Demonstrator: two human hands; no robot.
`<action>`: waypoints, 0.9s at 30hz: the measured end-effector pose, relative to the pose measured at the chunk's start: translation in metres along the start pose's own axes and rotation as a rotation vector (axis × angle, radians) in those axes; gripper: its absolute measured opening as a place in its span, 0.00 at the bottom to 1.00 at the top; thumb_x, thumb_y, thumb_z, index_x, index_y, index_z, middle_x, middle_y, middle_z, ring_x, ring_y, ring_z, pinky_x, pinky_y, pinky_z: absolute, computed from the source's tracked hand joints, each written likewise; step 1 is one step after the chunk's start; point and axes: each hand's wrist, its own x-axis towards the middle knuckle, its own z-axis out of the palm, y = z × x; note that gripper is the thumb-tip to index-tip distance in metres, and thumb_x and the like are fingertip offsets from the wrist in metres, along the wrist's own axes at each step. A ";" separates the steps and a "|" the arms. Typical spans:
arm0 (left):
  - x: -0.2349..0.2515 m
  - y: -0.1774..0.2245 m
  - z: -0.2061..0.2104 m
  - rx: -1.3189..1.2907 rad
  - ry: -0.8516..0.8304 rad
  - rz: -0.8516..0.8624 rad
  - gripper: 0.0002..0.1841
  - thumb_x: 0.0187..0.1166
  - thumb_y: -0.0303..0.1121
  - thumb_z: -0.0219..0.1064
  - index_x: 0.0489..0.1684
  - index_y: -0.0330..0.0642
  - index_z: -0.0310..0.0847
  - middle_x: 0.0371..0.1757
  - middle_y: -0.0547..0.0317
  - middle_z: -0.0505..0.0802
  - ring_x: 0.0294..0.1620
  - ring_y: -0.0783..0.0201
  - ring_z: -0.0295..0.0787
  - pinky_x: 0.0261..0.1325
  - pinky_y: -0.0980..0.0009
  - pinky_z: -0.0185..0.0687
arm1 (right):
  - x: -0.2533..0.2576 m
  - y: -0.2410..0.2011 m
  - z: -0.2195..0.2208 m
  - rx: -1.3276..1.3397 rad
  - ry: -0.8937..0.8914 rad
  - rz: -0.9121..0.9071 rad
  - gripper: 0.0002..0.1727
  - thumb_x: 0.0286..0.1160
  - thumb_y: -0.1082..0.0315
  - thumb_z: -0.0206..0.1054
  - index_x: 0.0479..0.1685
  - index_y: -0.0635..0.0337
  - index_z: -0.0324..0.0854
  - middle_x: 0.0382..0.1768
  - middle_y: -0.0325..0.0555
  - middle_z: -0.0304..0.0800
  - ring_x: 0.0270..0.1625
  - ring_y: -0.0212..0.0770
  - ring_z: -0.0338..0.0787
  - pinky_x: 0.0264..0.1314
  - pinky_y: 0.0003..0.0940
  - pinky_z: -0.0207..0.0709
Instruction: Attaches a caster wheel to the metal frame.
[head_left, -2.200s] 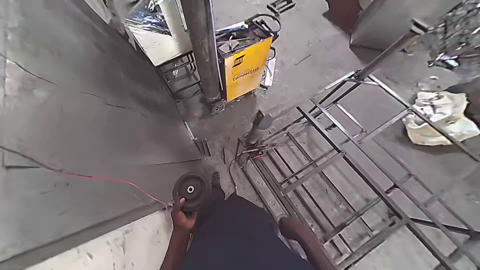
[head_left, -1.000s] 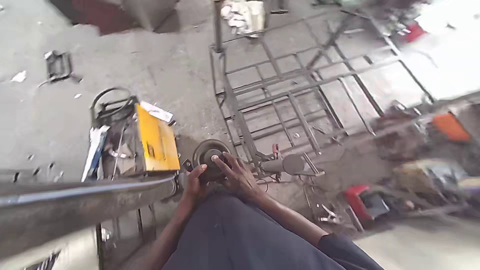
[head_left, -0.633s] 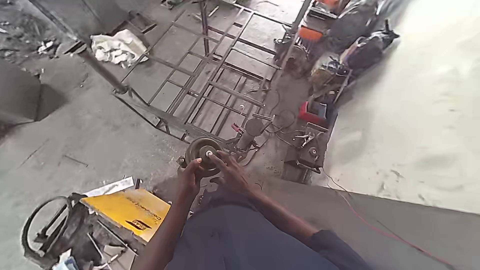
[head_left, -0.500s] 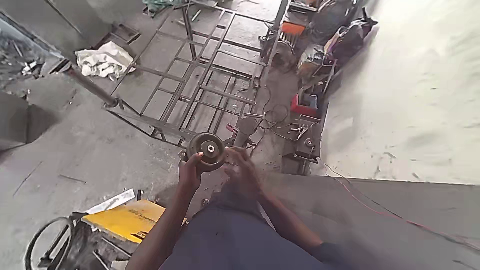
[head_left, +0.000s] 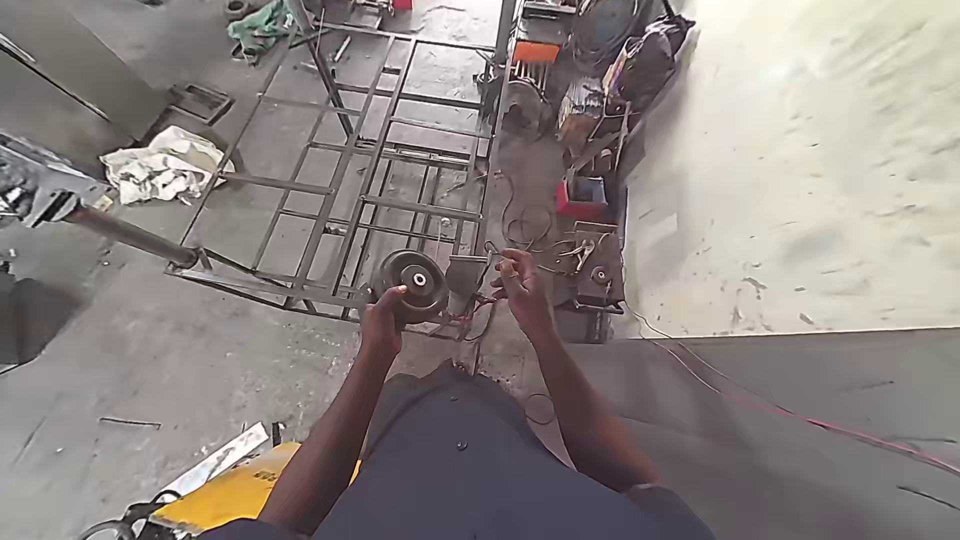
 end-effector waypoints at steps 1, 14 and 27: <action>0.005 0.000 0.005 0.025 0.004 -0.013 0.24 0.72 0.31 0.76 0.65 0.35 0.78 0.49 0.40 0.93 0.46 0.48 0.94 0.49 0.48 0.92 | 0.001 0.000 0.000 0.008 0.000 0.000 0.24 0.91 0.52 0.54 0.80 0.50 0.70 0.58 0.50 0.87 0.41 0.47 0.94 0.41 0.47 0.92; 0.062 0.035 0.035 0.319 -0.209 0.002 0.24 0.66 0.33 0.80 0.61 0.39 0.81 0.43 0.46 0.94 0.37 0.54 0.92 0.37 0.56 0.89 | 0.011 -0.007 0.029 -0.398 0.176 -0.213 0.32 0.71 0.43 0.75 0.76 0.41 0.81 0.74 0.44 0.82 0.60 0.43 0.89 0.51 0.45 0.88; 0.068 0.052 0.053 0.485 -0.379 -0.015 0.20 0.66 0.33 0.81 0.54 0.37 0.84 0.40 0.47 0.95 0.36 0.55 0.93 0.37 0.58 0.89 | 0.031 -0.016 0.043 -1.000 0.069 -0.304 0.11 0.82 0.55 0.66 0.54 0.41 0.91 0.64 0.38 0.89 0.74 0.53 0.80 0.72 0.62 0.71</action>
